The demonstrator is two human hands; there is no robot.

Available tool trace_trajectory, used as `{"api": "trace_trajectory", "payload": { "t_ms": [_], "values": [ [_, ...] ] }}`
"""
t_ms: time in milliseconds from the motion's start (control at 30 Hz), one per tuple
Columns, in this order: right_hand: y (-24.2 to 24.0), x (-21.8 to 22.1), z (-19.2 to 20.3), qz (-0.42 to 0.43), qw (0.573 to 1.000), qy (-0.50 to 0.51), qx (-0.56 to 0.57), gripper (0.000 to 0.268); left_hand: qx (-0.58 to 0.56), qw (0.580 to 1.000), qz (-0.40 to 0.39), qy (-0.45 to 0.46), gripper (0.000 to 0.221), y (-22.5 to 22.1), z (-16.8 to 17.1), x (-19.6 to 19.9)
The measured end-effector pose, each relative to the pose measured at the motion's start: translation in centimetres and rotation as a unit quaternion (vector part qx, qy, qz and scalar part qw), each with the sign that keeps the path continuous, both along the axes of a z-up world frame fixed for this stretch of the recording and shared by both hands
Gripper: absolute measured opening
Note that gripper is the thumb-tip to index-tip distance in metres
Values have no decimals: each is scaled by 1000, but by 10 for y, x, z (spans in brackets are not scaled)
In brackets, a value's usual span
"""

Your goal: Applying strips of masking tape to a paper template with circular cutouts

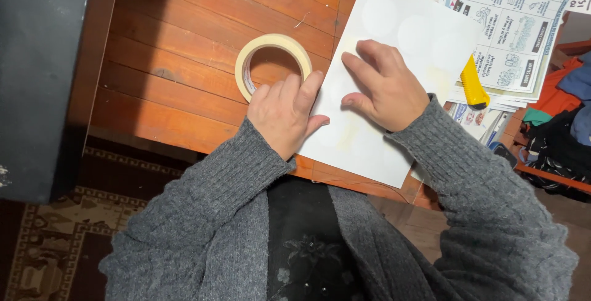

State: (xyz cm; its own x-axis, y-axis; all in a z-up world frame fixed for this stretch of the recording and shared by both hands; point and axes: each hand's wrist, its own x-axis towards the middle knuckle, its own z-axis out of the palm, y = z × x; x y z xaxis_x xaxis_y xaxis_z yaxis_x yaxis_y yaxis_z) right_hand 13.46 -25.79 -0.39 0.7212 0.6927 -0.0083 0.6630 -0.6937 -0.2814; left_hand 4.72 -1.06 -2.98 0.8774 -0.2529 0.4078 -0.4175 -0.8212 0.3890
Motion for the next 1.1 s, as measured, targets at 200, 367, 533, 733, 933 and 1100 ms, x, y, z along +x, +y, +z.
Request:
{"api": "trace_trajectory", "payload": {
  "t_ms": [200,367,533,733,933,1100],
  "values": [
    [5,-7,-3,14,998,-67,-5,90,-6,1000,-3,-5,79,0,2,1],
    [14,-10,12,4,999,-36,0,88,6,1000,-5,-4,85,2,3,1],
    [5,-6,11,9,999,-26,21,84,9,1000,-5,-3,84,1,4,1],
    [-8,1,6,25,998,9,48,72,5,1000,-3,1,85,1,4,0],
    [-4,0,38,50,992,31,112,63,8,999,25,-19,63,-1,13,-6],
    [31,-58,72,37,988,8,153,56,-1,998,-22,-62,38,-8,33,-25]
  ]
}}
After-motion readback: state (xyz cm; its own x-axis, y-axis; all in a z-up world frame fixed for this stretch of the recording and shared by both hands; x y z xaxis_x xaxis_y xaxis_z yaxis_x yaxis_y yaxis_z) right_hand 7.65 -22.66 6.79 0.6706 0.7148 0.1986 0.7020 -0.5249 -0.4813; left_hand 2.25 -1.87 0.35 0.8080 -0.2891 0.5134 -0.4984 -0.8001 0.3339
